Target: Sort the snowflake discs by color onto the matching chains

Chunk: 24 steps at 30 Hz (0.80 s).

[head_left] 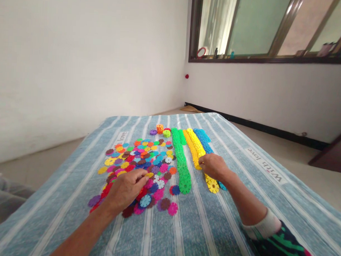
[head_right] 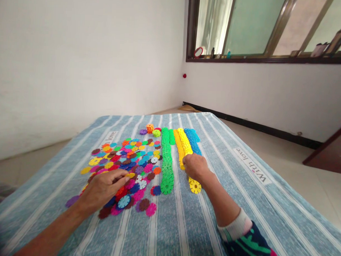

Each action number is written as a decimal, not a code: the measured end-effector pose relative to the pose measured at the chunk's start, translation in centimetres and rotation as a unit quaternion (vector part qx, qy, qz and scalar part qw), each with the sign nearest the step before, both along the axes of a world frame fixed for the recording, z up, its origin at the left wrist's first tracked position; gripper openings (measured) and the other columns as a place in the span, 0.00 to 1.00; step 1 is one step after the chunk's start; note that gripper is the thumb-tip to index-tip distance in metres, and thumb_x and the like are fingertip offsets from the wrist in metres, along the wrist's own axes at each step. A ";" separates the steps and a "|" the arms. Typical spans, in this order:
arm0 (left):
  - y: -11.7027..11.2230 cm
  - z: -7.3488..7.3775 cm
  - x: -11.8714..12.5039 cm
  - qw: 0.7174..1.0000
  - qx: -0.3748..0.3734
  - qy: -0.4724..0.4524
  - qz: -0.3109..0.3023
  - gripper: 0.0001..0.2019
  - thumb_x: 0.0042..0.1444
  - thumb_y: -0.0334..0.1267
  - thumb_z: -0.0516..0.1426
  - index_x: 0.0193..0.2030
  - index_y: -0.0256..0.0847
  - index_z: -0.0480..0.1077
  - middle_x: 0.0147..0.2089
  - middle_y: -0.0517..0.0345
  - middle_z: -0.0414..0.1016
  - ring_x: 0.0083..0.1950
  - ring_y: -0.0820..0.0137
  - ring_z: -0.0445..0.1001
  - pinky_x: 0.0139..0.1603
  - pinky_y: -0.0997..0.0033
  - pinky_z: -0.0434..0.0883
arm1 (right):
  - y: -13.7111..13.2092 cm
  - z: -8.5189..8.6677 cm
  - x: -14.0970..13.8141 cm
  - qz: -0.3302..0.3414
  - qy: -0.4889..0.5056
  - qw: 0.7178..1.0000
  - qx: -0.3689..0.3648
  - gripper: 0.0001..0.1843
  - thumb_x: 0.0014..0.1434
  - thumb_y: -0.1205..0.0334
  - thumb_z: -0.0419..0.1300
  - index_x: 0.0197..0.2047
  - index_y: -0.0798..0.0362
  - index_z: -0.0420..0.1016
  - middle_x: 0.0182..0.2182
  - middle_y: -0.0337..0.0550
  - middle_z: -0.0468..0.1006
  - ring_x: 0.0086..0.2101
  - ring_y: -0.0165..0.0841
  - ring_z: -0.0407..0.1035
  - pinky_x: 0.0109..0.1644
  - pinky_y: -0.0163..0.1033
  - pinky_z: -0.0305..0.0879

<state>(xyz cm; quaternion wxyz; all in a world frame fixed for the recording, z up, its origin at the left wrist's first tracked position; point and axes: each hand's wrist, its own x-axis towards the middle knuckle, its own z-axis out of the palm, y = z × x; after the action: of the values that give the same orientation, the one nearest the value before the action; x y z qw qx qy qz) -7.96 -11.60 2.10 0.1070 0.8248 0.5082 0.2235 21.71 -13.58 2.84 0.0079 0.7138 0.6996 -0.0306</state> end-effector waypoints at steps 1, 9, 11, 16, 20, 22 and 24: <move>0.1 -0.1 -0.1 1.000 -0.001 0.001 -0.001 0.13 0.56 0.45 0.51 0.29 0.42 0.72 0.25 0.65 0.75 0.27 0.73 0.71 0.31 0.76 0.62 | 0.1 -0.1 0.0 -0.004 -0.004 1.000 -0.002 0.15 0.60 0.67 0.52 0.43 0.49 0.80 0.42 0.50 0.81 0.43 0.41 0.75 0.39 0.38 0.64; 0.4 -0.2 -0.3 1.000 -0.016 0.006 0.009 0.14 0.56 0.46 0.50 0.30 0.42 0.73 0.27 0.63 0.76 0.29 0.72 0.72 0.32 0.74 0.62 | 0.3 -0.5 0.2 -0.022 -0.022 1.000 -0.002 0.14 0.61 0.65 0.53 0.45 0.53 0.78 0.41 0.55 0.80 0.43 0.42 0.74 0.42 0.40 0.66; 0.4 -0.2 -0.3 1.000 -0.018 0.010 0.011 0.15 0.57 0.46 0.49 0.31 0.42 0.73 0.28 0.63 0.76 0.30 0.72 0.72 0.33 0.74 0.63 | 0.2 -0.2 0.1 -0.025 -0.018 1.000 0.007 0.15 0.62 0.63 0.53 0.48 0.52 0.77 0.42 0.54 0.80 0.44 0.42 0.74 0.42 0.40 0.65; -0.1 0.0 0.1 1.000 -0.022 0.003 -0.003 0.14 0.56 0.46 0.50 0.30 0.42 0.73 0.28 0.62 0.77 0.30 0.71 0.72 0.33 0.74 0.63 | -0.8 0.7 -1.7 0.015 0.040 0.998 0.053 0.15 0.65 0.58 0.51 0.46 0.49 0.78 0.41 0.48 0.81 0.43 0.38 0.74 0.41 0.36 0.63; -1.4 0.7 1.3 0.998 -0.038 -0.012 -0.047 0.13 0.57 0.44 0.51 0.31 0.42 0.74 0.29 0.61 0.77 0.32 0.71 0.73 0.34 0.74 0.65 | -2.4 0.8 -4.7 0.161 0.249 0.950 0.093 0.12 0.62 0.58 0.56 0.43 0.49 0.80 0.33 0.39 0.82 0.34 0.31 0.74 0.35 0.31 0.59; -2.2 1.0 1.9 0.996 -0.046 -0.015 -0.071 0.13 0.57 0.43 0.50 0.31 0.42 0.74 0.29 0.61 0.77 0.32 0.71 0.73 0.35 0.74 0.65 | -3.1 0.8 -6.1 0.200 0.304 0.927 0.093 0.11 0.61 0.61 0.57 0.44 0.49 0.80 0.31 0.38 0.81 0.31 0.29 0.73 0.34 0.31 0.58; -2.8 1.2 2.4 0.994 -0.054 -0.022 -0.089 0.13 0.57 0.42 0.50 0.32 0.42 0.74 0.30 0.60 0.77 0.33 0.71 0.74 0.35 0.74 0.65 | -3.5 0.7 -7.0 0.219 0.327 0.915 0.091 0.11 0.61 0.64 0.58 0.42 0.51 0.81 0.30 0.38 0.81 0.30 0.29 0.72 0.34 0.30 0.58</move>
<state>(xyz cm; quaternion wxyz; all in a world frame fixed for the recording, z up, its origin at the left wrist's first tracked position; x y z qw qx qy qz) -5.54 -14.43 3.33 0.1814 0.8547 0.4419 0.2034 14.67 -17.11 3.52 -0.2796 0.4907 0.8016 -0.1961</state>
